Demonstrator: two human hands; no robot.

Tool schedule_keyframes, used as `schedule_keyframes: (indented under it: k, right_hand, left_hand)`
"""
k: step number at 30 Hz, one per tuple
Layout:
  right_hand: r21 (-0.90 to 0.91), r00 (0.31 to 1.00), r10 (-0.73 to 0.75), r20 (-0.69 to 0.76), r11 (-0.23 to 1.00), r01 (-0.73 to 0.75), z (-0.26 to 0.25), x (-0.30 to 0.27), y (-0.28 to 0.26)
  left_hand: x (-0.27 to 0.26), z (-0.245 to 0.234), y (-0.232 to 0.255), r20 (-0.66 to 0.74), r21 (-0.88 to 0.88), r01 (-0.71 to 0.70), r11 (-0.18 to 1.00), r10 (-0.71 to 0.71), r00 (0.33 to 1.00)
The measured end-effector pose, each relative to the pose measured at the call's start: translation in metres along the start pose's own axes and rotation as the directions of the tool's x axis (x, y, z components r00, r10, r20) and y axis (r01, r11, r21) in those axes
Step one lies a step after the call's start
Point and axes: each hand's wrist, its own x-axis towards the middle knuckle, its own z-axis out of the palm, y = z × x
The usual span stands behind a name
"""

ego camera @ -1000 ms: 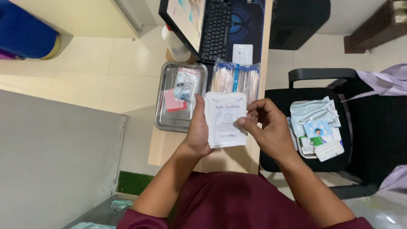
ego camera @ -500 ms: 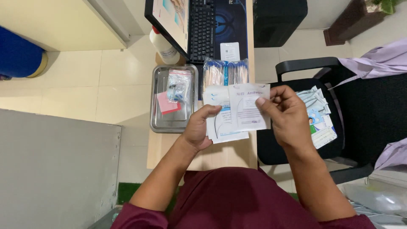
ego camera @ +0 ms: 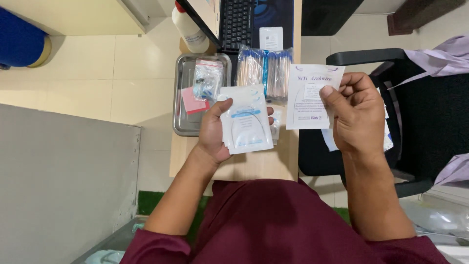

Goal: Retrieves medical items from a sterile storage cabinet and inspects dental archwire packets and saliva ejectors at a laboratory bench.

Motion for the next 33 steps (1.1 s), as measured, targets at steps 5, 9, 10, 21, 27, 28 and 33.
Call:
schedule_keyframes:
  k: [5,9,10,21,27,28,33]
  right_hand:
    - [0.002,1.0,0.023,-0.002,1.0,-0.023,0.001,0.001,0.006]
    - [0.02,0.999,0.041,0.01,0.999,-0.041,0.002,0.003,0.009]
    - [0.017,0.999,0.036,0.007,0.999,-0.036,0.003,0.003,0.01]
    - [-0.146,0.998,0.039,-0.044,0.988,-0.045,0.019,-0.002,0.005]
    - [-0.131,0.996,0.068,-0.056,0.988,-0.075,0.03,-0.006,0.017]
    - [-0.131,0.996,0.066,-0.058,0.989,-0.073,0.03,-0.005,0.018]
    - [-0.113,0.988,0.141,-0.059,0.983,-0.147,0.029,-0.007,0.021]
  left_hand:
    - [-0.003,-0.007,0.005,-0.037,-0.006,-0.041,0.999,0.041,0.999]
    - [-0.001,-0.003,0.004,-0.07,-0.001,-0.037,0.999,0.037,0.997]
    - [-0.001,-0.002,0.004,-0.065,-0.001,-0.034,0.999,0.034,0.997]
    - [0.006,-0.005,-0.002,-0.182,0.12,0.012,0.993,0.01,0.983]
    - [0.01,0.011,-0.017,-0.166,0.101,0.119,0.988,-0.102,0.981]
    - [0.01,0.016,-0.018,-0.164,0.103,0.121,0.987,-0.103,0.981]
    - [0.01,0.034,-0.019,-0.167,0.247,0.144,0.958,-0.104,0.98]
